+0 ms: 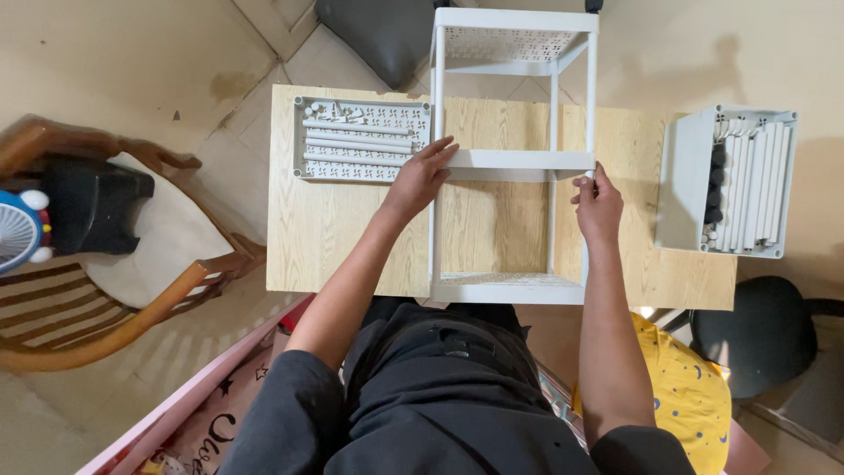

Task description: The person assembles a white plastic shelving unit by inserting vertical poles into a perforated base and attaching horizontal crossbars. They repeatedly pick up poles and connectors from a tray on the table and fit them into the frame.

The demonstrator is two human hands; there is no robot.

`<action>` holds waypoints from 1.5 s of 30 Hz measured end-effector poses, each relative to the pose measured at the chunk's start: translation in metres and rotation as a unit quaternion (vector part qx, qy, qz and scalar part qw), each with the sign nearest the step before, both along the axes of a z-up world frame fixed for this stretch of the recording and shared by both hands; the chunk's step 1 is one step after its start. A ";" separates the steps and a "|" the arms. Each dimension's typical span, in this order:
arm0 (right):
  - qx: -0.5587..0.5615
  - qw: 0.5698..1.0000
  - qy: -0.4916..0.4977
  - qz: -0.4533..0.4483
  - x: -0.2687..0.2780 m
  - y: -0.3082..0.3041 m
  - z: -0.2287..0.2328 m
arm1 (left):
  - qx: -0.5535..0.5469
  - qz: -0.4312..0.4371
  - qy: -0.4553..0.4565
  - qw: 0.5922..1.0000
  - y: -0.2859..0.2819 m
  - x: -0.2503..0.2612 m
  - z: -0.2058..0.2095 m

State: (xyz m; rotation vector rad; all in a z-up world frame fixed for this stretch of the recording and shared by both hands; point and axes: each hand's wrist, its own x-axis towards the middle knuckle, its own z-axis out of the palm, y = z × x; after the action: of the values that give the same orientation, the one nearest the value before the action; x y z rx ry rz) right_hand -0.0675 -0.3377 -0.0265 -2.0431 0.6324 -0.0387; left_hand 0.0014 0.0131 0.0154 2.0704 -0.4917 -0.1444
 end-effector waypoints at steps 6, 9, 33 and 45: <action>-0.249 0.963 -0.096 0.030 -0.022 0.036 0.021 | 0.037 -0.009 -0.013 0.999 0.031 -0.019 -0.009; -0.312 0.937 -0.141 0.069 -0.030 0.082 0.043 | 0.046 0.011 -0.046 0.998 0.056 -0.025 -0.031; -0.266 0.875 -0.114 0.388 0.086 0.323 -0.072 | 0.321 0.099 -0.052 0.941 0.199 0.024 -0.154; -0.378 0.835 0.036 0.399 0.096 0.332 -0.077 | 0.327 0.127 -0.079 0.933 0.198 0.041 -0.139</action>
State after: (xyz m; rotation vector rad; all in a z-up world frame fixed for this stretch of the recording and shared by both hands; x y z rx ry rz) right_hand 0.0285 -0.0057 -0.1036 -2.9425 -0.3192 0.3319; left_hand 0.0424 0.2114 -0.1237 2.7969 -0.2829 0.0200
